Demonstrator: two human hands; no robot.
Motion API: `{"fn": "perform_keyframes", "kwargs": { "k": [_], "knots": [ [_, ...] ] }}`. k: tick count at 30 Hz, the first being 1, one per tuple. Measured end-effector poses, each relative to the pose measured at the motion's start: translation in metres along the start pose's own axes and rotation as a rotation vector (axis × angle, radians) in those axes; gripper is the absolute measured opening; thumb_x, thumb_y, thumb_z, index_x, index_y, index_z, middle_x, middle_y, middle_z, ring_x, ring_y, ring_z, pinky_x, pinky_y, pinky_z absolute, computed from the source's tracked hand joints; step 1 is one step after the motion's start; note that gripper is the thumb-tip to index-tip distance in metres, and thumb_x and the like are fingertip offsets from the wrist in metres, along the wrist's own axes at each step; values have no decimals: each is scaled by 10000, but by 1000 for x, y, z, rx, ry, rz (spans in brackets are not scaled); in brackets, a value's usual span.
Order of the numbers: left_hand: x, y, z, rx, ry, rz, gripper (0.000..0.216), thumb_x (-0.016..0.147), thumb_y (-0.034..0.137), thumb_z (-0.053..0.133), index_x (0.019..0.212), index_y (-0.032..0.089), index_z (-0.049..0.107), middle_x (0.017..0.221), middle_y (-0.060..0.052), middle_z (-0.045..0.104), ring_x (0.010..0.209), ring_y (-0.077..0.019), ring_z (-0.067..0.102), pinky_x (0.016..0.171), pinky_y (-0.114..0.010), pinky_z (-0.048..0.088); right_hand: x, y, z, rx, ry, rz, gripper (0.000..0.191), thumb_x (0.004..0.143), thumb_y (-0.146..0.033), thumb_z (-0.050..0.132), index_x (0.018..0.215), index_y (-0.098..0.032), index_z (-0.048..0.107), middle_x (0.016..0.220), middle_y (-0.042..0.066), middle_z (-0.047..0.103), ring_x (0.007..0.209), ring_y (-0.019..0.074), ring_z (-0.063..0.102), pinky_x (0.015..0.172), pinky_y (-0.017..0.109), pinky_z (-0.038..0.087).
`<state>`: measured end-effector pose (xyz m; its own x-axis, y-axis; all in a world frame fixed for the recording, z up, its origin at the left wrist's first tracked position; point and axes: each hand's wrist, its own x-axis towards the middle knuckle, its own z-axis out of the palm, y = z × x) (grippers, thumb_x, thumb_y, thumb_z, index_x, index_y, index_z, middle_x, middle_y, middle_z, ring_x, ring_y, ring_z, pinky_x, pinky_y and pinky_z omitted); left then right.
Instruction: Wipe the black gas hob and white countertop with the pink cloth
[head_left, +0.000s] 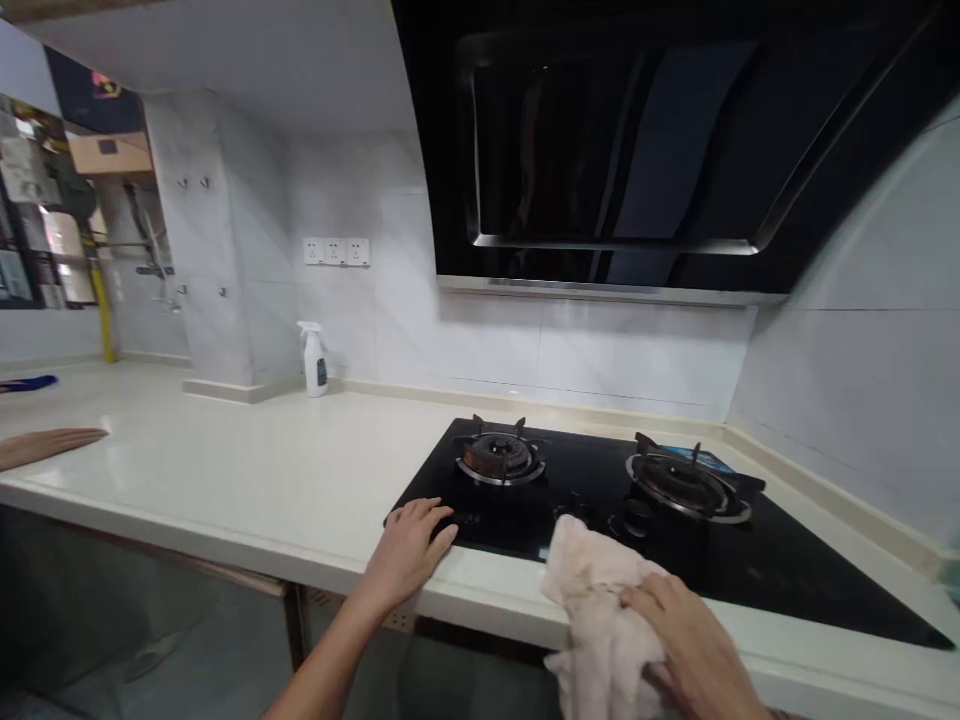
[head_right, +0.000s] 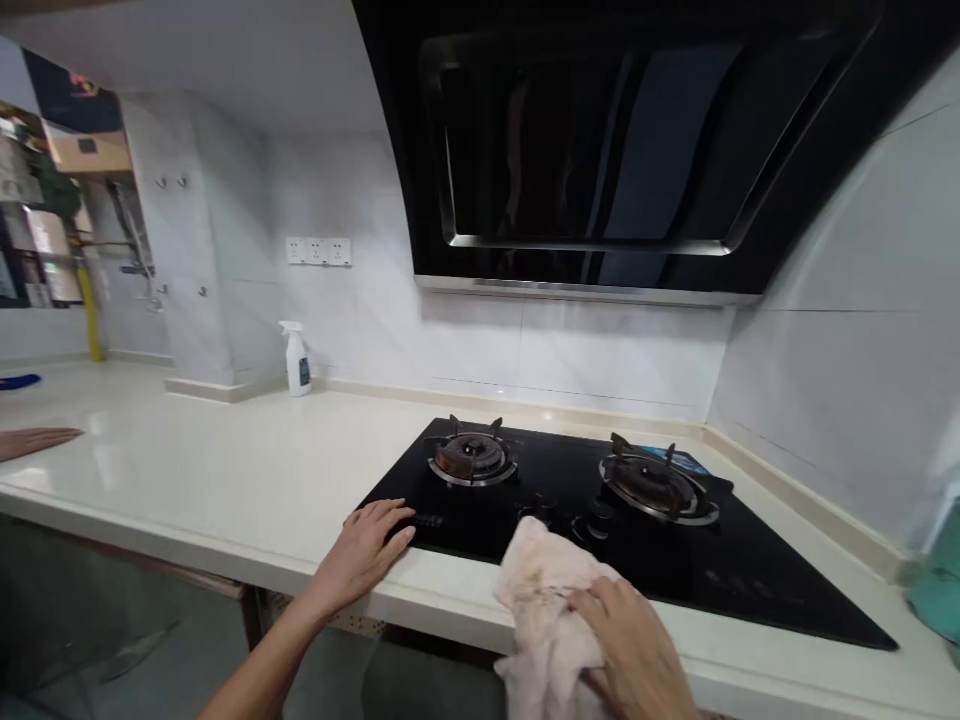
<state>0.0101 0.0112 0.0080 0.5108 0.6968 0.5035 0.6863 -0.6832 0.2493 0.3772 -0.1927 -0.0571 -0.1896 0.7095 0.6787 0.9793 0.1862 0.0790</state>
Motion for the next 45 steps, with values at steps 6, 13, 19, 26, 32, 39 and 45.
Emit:
{"fn": "perform_keyframes", "kwargs": {
  "k": [6, 13, 19, 26, 32, 39, 45],
  "knots": [
    [2, 1, 1, -12, 6, -10, 381, 999, 456, 517, 1252, 244, 707, 1403, -107, 653, 1359, -314, 546, 1116, -513, 425, -64, 109, -60, -93, -139, 546, 341, 912, -425, 445, 1044, -266, 717, 1034, 114, 712, 958, 294, 664, 861, 431, 522],
    [2, 3, 1, -49, 10, -22, 401, 983, 459, 521, 1259, 232, 702, 1403, -111, 653, 1368, -326, 537, 1123, -527, 408, -14, 105, -87, -400, -243, 1064, 527, 933, -334, 344, 1293, -104, 653, 1236, 320, 612, 1069, 462, 648, 758, 540, 515],
    [3, 1, 5, -63, 40, -29, 391, 976, 461, 541, 1255, 238, 700, 1383, -100, 669, 1360, -320, 548, 1123, -512, 404, 52, 19, -40, -303, -311, 772, 367, 924, -229, 434, 1169, -160, 699, 1201, 190, 658, 1138, 315, 609, 953, 412, 472],
    [4, 0, 7, -51, 43, -9, 440, 1009, 527, 480, 1245, 233, 706, 1371, -104, 679, 1348, -310, 559, 1118, -512, 410, 130, -90, 5, -125, -308, 542, 346, 952, -309, 544, 1247, -157, 642, 1235, 192, 606, 1131, 338, 590, 911, 438, 483],
    [6, -3, 5, -55, 12, -15, 484, 1037, 557, 402, 1261, 252, 703, 1374, -91, 679, 1356, -301, 555, 1119, -504, 410, 157, -146, 27, 116, -288, 263, 348, 885, -310, 655, 1226, -247, 637, 1282, 99, 608, 1185, 275, 560, 984, 411, 477],
    [4, -2, 5, -61, 27, 3, 477, 1023, 565, 434, 1246, 245, 710, 1368, -94, 680, 1353, -308, 552, 1117, -509, 405, 126, -89, 12, 182, -291, 211, 408, 831, -225, 625, 1238, -207, 647, 1571, 103, 461, 1400, 262, 446, 1146, 426, 373],
    [3, 1, 4, -98, 31, -21, 445, 998, 545, 488, 1252, 248, 702, 1371, -98, 672, 1354, -312, 545, 1124, -509, 401, 77, -19, -24, 44, -324, 387, 439, 904, -257, 483, 1322, -212, 610, 1406, 108, 620, 1248, 308, 544, 1006, 474, 423]
  ]
}}
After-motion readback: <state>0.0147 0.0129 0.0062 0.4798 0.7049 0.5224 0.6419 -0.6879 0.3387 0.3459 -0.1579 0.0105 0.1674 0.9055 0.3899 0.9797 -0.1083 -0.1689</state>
